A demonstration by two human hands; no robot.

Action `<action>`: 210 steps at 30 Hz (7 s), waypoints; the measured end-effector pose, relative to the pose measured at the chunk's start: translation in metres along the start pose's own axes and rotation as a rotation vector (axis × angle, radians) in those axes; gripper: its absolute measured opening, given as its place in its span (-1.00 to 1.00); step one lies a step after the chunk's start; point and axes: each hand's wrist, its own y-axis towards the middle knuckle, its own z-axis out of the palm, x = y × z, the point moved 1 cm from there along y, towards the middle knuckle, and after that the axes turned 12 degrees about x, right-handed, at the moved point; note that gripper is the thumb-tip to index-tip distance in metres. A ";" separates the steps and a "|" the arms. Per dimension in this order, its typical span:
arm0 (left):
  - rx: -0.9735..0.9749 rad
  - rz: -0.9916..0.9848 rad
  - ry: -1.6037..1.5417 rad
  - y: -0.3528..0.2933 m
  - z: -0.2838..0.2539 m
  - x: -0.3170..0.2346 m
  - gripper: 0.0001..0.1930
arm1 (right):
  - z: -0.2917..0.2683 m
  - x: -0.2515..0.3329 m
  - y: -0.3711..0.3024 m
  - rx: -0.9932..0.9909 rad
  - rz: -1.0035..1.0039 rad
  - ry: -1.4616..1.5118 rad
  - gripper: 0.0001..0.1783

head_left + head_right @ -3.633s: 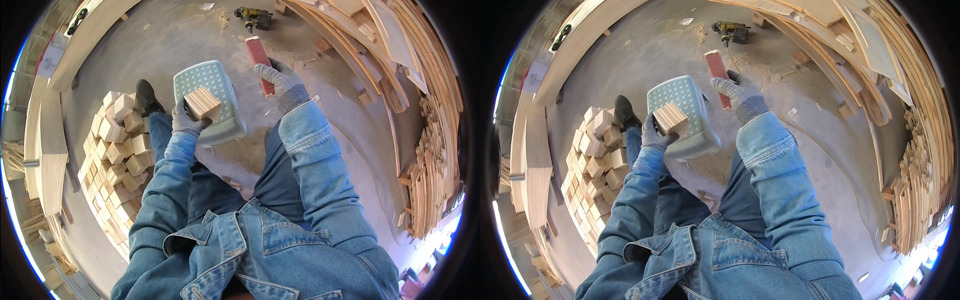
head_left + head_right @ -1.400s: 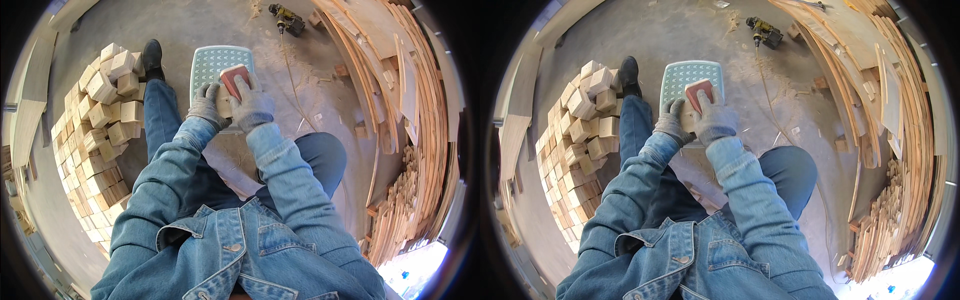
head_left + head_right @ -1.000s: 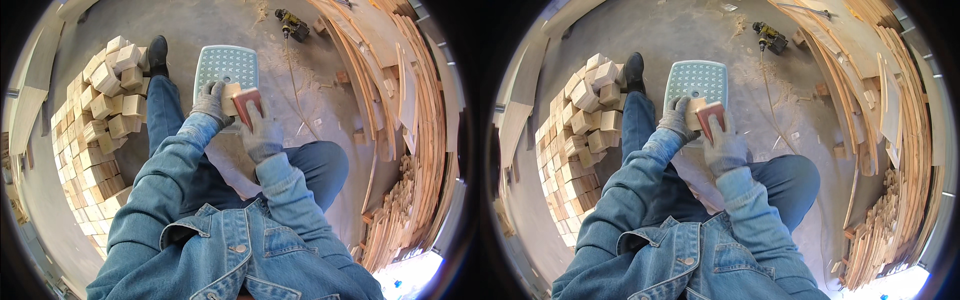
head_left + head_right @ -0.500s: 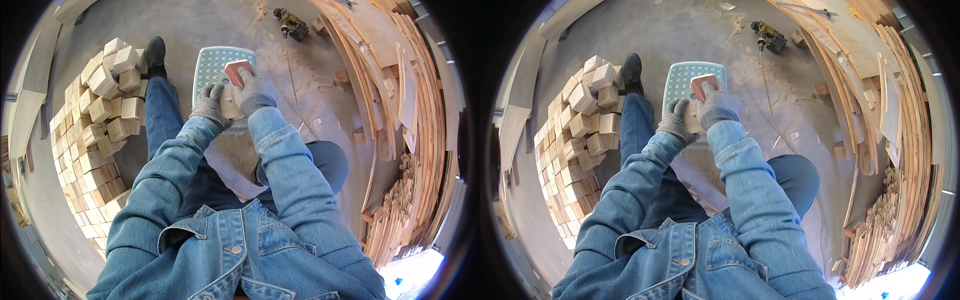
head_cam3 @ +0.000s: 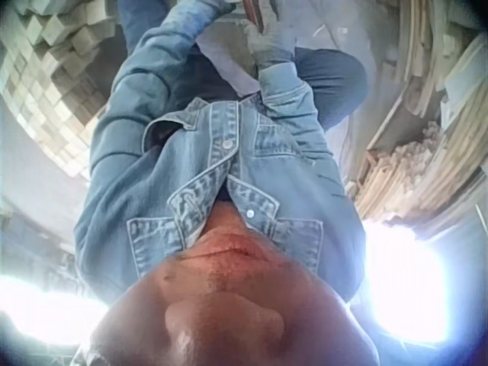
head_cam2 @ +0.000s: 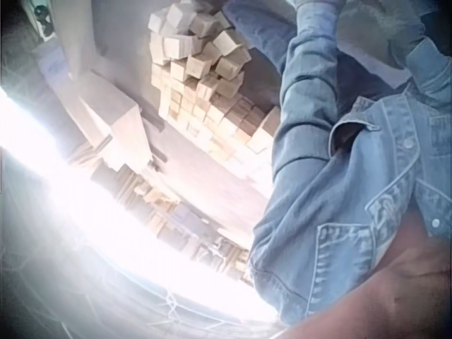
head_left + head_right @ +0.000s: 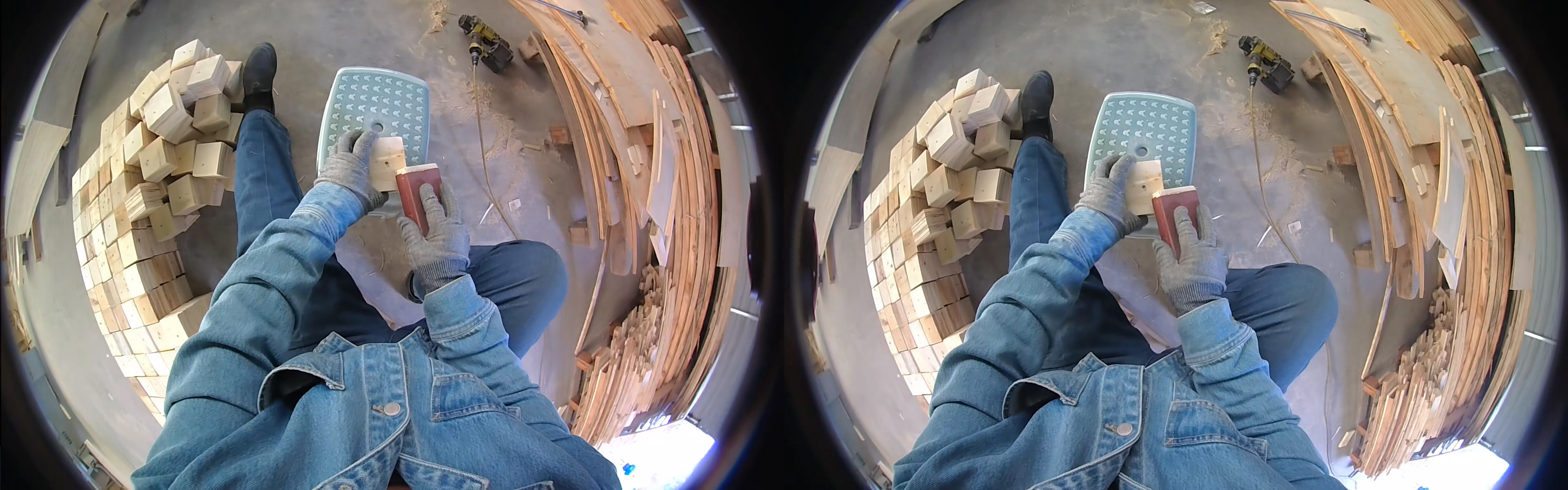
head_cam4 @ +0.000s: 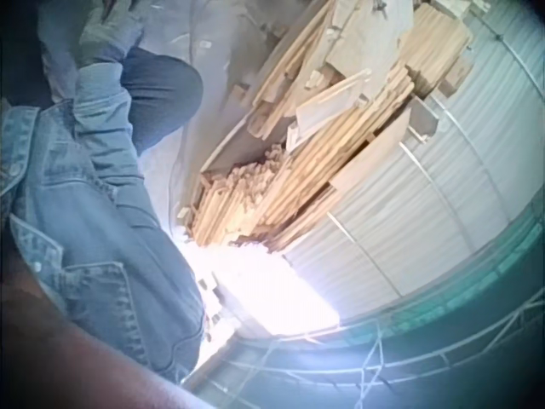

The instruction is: The person sits on a low stool and sands small wooden blocks one by one using a red sanding block. They hold each block in one hand and rub the sanding block over its surfaces, then place the finished block onto a nearby stack.

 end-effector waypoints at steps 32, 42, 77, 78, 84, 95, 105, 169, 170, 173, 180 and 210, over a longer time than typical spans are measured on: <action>0.027 0.047 -0.052 0.001 -0.003 -0.001 0.19 | 0.027 -0.027 0.093 -0.117 -0.065 0.265 -0.19; 0.016 0.037 -0.062 0.000 -0.001 -0.003 0.15 | 0.025 -0.024 0.088 -0.146 -0.102 0.301 -0.19; -0.124 0.177 0.131 0.013 0.015 0.019 -0.03 | 0.020 -0.002 0.025 -0.076 -0.032 0.213 -0.17; -0.152 0.160 0.162 0.008 0.009 0.006 0.04 | 0.022 -0.003 0.027 -0.094 -0.013 0.142 -0.18; -0.141 0.139 -0.028 0.015 0.022 0.011 0.16 | 0.018 -0.016 0.042 -0.130 -0.108 0.319 -0.21; -0.092 0.141 -0.068 0.009 0.011 0.012 0.19 | 0.027 -0.019 0.072 -0.091 -0.028 0.415 -0.21; -0.024 0.131 -0.015 0.015 0.018 0.010 0.29 | 0.019 -0.005 0.011 -0.127 -0.023 0.328 -0.20; -0.025 0.170 0.118 0.045 0.040 0.031 0.32 | 0.011 -0.009 0.062 -0.110 0.082 0.272 -0.18; -0.020 0.189 0.091 0.049 0.046 0.034 0.32 | 0.018 -0.013 0.047 -0.137 0.066 0.318 -0.18; -0.031 0.223 -0.076 0.046 0.048 0.034 0.33 | 0.026 -0.008 0.010 -0.191 0.047 0.522 -0.18; -0.050 0.226 -0.013 0.044 0.046 0.037 0.20 | 0.033 -0.020 0.032 -0.088 0.141 0.748 -0.23; -0.005 0.155 -0.057 0.015 0.009 0.008 0.26 | 0.019 -0.013 0.029 0.013 0.288 1.033 -0.33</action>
